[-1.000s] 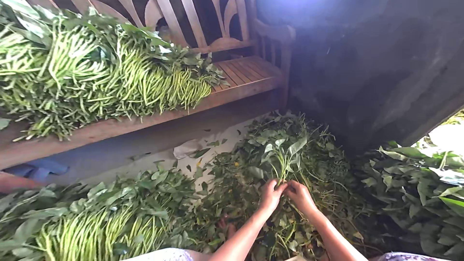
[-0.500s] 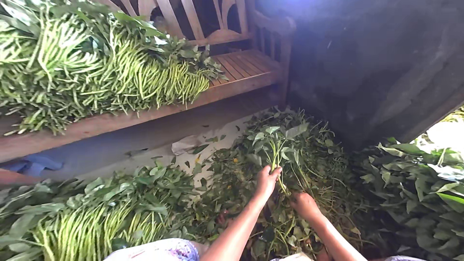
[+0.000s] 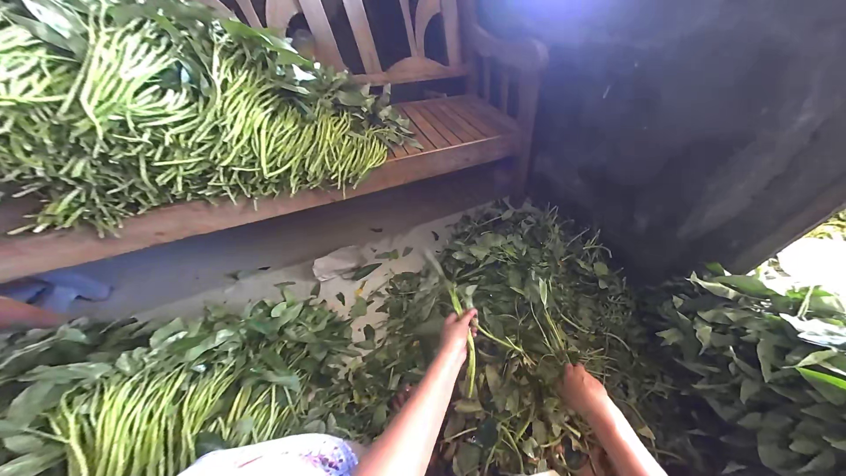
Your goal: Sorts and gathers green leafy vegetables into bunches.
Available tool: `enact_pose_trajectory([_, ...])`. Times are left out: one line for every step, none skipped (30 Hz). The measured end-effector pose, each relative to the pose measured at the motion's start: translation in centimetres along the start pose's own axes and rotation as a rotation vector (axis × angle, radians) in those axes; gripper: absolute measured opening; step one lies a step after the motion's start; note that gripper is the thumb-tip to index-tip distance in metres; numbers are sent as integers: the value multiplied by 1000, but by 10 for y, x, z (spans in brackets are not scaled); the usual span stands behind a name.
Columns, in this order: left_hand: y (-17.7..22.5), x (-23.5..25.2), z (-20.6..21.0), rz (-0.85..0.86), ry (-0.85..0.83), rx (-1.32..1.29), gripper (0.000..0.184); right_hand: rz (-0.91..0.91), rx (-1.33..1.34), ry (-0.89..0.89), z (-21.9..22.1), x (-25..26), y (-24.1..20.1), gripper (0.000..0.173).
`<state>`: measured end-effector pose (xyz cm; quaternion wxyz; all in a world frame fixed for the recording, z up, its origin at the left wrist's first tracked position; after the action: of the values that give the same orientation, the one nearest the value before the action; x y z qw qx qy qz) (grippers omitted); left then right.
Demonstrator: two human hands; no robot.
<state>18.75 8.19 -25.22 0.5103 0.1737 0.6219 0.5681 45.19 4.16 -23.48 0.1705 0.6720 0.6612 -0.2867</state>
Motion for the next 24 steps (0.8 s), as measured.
enact_pose_trajectory([3,-5,4,33,-63,54,23,-13,-7,68,-7,-5,-5,62])
enact_pose_trajectory([6,-10,7,64,-120,104,23,-71,26,183,-16,-11,-13,64])
enact_pose_trajectory([9,-15,11,89,-174,143,22,-153,78,297,-25,-16,-23,64])
enact_pose_trajectory([11,-19,14,112,-225,165,22,-232,160,369,-29,-17,-33,63])
enact_pose_trajectory([12,-24,17,128,-276,179,22,-292,270,366,-28,-15,-42,65])
enact_pose_trajectory([13,-29,20,144,-322,188,21,-332,399,301,-22,-9,-49,66])
enact_pose_trajectory([13,-34,23,165,-357,189,21,-369,537,221,-14,-2,-54,64])
enact_pose_trajectory([14,-38,25,183,-374,186,20,-407,667,156,-6,4,-59,58])
enact_pose_trajectory([15,-41,26,196,-373,181,19,-441,769,121,-1,7,-64,52])
enact_pose_trajectory([13,-44,26,200,-359,165,19,-464,851,112,3,7,-68,44])
enact_pose_trajectory([12,-45,25,195,-334,133,19,-473,914,125,5,5,-71,38])
enact_pose_trajectory([10,-45,24,180,-307,93,19,-473,960,146,7,5,-73,34])
enact_pose_trajectory([9,-46,23,159,-280,54,18,-468,998,157,8,5,-75,31])
enact_pose_trajectory([8,-45,22,133,-256,23,19,-460,1029,151,9,6,-76,30])
enact_pose_trajectory([7,-46,21,103,-230,2,19,-453,1032,143,11,6,-77,30])
enact_pose_trajectory([5,-46,20,70,-196,-12,20,-452,995,147,12,5,-78,30])
enact_pose_trajectory([3,-45,20,29,-152,-19,20,-465,916,171,13,3,-79,30])
enact_pose_trajectory([1,-44,19,-15,-106,-21,20,-491,807,218,13,2,-80,31])
enact_pose_trajectory([-1,-42,18,-48,-65,-22,19,-523,677,277,14,1,-80,33])
enact_pose_trajectory([-1,-39,16,-68,-32,-23,18,-554,545,330,16,-1,-80,35])
enact_pose_trajectory([0,-35,11,-76,-5,-21,19,-585,441,366,20,-3,-79,36])
enact_pose_trajectory([0,-31,8,-75,20,-19,19,-608,382,365,24,-5,-79,37])
enact_pose_trajectory([1,-30,7,-75,23,-6,19,-633,364,353,27,-6,-79,37])
enact_pose_trajectory([0,-30,8,-74,16,10,19,-656,366,328,29,-6,-78,37])
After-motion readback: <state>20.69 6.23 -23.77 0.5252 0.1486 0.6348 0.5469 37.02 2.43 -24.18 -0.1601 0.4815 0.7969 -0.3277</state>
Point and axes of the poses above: each hand's wrist, its own x-axis towards the middle knuckle, its own z-axis out of the palm, y = z × x, the point moved 3 cm from there along x, towards the middle knuckle, and after that the axes turned 3 degrees about -x, right-handed, at the moved point
